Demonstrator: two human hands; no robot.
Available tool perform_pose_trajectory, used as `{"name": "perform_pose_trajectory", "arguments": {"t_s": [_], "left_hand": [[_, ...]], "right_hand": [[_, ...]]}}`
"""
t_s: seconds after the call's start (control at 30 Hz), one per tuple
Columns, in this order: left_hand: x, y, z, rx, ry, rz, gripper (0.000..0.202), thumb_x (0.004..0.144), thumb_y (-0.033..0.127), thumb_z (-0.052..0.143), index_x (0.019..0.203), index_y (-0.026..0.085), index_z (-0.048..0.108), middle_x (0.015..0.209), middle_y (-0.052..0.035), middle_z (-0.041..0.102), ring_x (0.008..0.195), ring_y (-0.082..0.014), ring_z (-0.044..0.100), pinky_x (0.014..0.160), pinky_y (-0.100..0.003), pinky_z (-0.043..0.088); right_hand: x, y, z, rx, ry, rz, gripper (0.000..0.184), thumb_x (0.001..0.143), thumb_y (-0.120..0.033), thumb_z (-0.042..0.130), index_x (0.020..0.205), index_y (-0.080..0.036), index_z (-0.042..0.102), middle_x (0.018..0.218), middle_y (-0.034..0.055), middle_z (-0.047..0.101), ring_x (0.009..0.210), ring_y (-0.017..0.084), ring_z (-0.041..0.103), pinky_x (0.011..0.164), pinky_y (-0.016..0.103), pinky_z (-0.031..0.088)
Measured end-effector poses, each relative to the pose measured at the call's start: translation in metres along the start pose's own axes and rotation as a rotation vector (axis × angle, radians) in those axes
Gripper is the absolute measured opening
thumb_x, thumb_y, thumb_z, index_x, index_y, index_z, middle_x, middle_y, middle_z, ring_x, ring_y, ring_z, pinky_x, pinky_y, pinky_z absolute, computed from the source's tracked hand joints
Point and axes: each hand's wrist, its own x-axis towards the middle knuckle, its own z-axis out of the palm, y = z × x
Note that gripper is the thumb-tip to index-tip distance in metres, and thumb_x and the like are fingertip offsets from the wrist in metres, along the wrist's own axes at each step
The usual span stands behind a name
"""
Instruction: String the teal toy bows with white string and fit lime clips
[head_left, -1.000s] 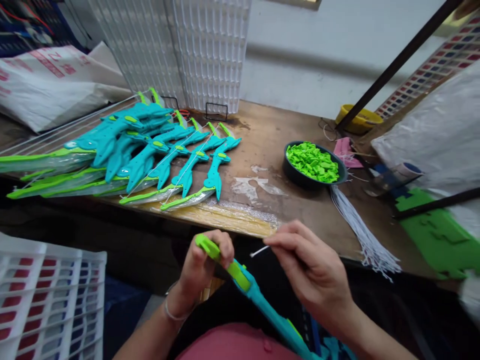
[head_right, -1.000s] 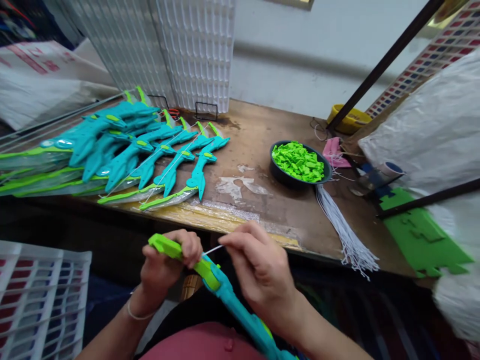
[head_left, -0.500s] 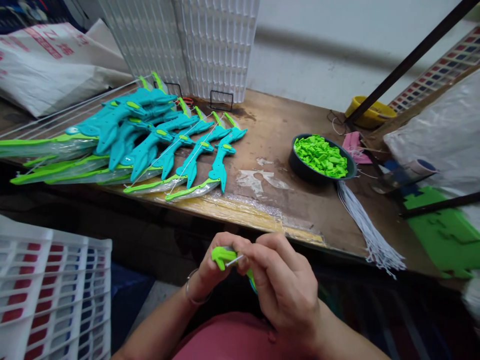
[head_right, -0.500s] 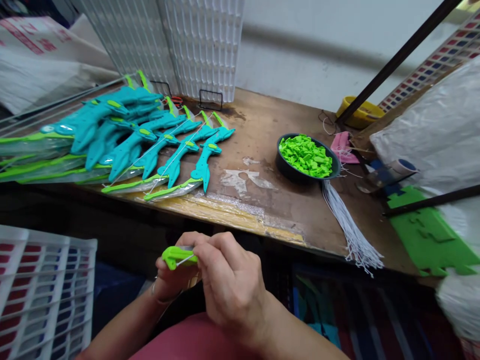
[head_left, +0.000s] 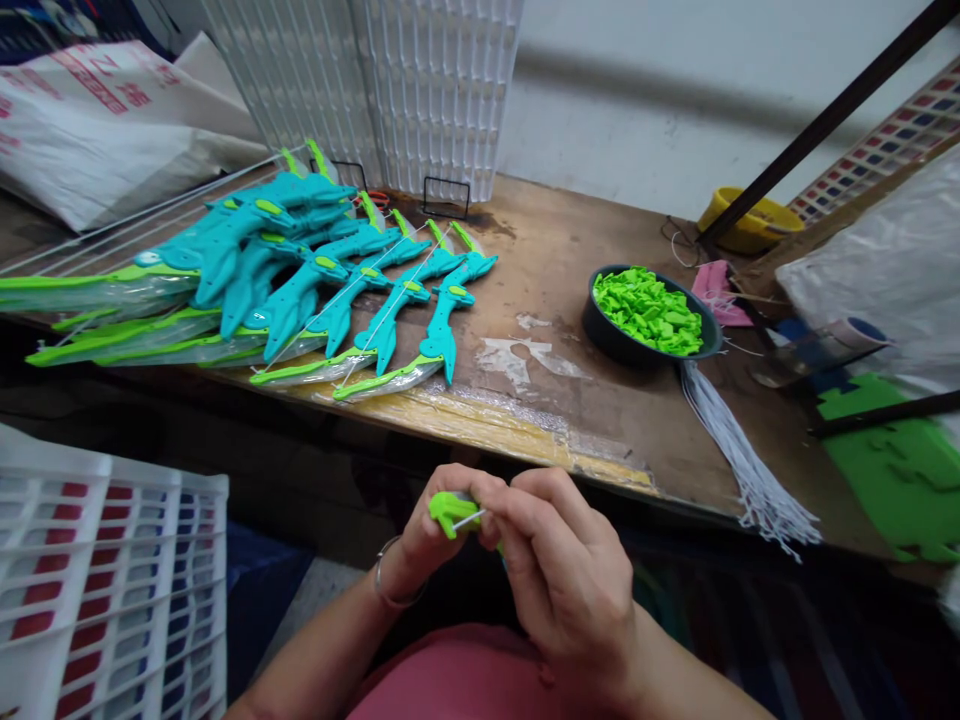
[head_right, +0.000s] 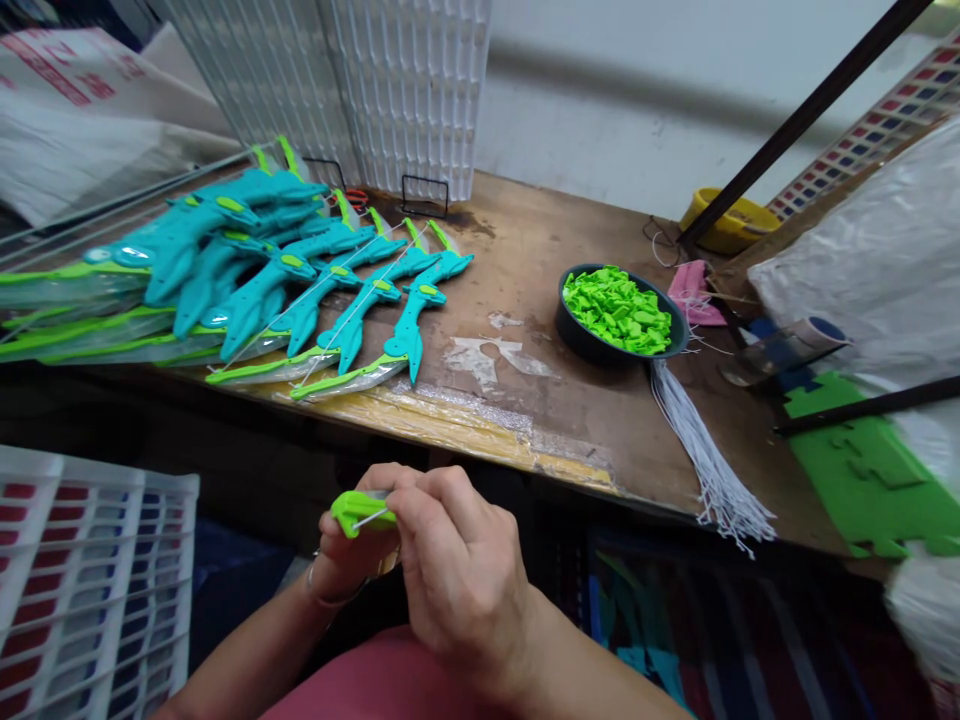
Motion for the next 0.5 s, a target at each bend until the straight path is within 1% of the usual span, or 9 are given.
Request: {"name": "perform_pose_trajectory", "arguments": {"t_s": [0.1, 0.23, 0.4, 0.5], "left_hand": [[-0.001, 0.0036, 0.0023, 0.018, 0.027, -0.033, 0.077, 0.062, 0.095, 0.06, 0.057, 0.019, 0.058, 0.053, -0.0028, 0.051, 0.051, -0.0163, 0.047, 0.055, -0.033, 0.041], [0.0011, 0.0064, 0.0023, 0.026, 0.006, -0.062, 0.079, 0.057, 0.098, 0.06, 0.055, 0.019, 0.057, 0.05, -0.0028, 0.05, 0.05, -0.0168, 0.046, 0.054, -0.033, 0.041], [0.0018, 0.0055, 0.0006, -0.001, 0.009, -0.031, 0.077, 0.064, 0.095, 0.059, 0.06, 0.018, 0.06, 0.053, -0.0038, 0.054, 0.051, -0.0171, 0.049, 0.055, -0.033, 0.04], [0.0012, 0.0041, -0.0005, 0.015, 0.019, -0.038, 0.078, 0.064, 0.096, 0.058, 0.058, 0.018, 0.059, 0.053, -0.0043, 0.054, 0.052, -0.018, 0.051, 0.057, -0.034, 0.041]], "right_hand": [[0.001, -0.0003, 0.0004, 0.006, -0.004, -0.004, 0.031, 0.095, -0.001, 0.052, 0.12, -0.017, 0.062, 0.092, 0.0066, 0.066, 0.08, 0.015, 0.064, 0.064, 0.025, 0.06], [0.002, -0.0005, 0.0005, -0.003, -0.003, -0.018, 0.026, 0.094, -0.001, 0.053, 0.113, -0.014, 0.064, 0.087, 0.0064, 0.065, 0.077, 0.015, 0.063, 0.062, 0.024, 0.058], [0.0039, -0.0005, 0.0004, -0.002, 0.019, -0.021, 0.031, 0.093, 0.001, 0.053, 0.119, -0.015, 0.063, 0.094, 0.0076, 0.068, 0.081, 0.014, 0.066, 0.065, 0.022, 0.06], [0.0053, -0.0006, 0.0011, -0.02, 0.023, -0.031, 0.033, 0.093, 0.001, 0.053, 0.12, -0.016, 0.063, 0.095, 0.0075, 0.069, 0.08, 0.014, 0.068, 0.065, 0.022, 0.061]]}}
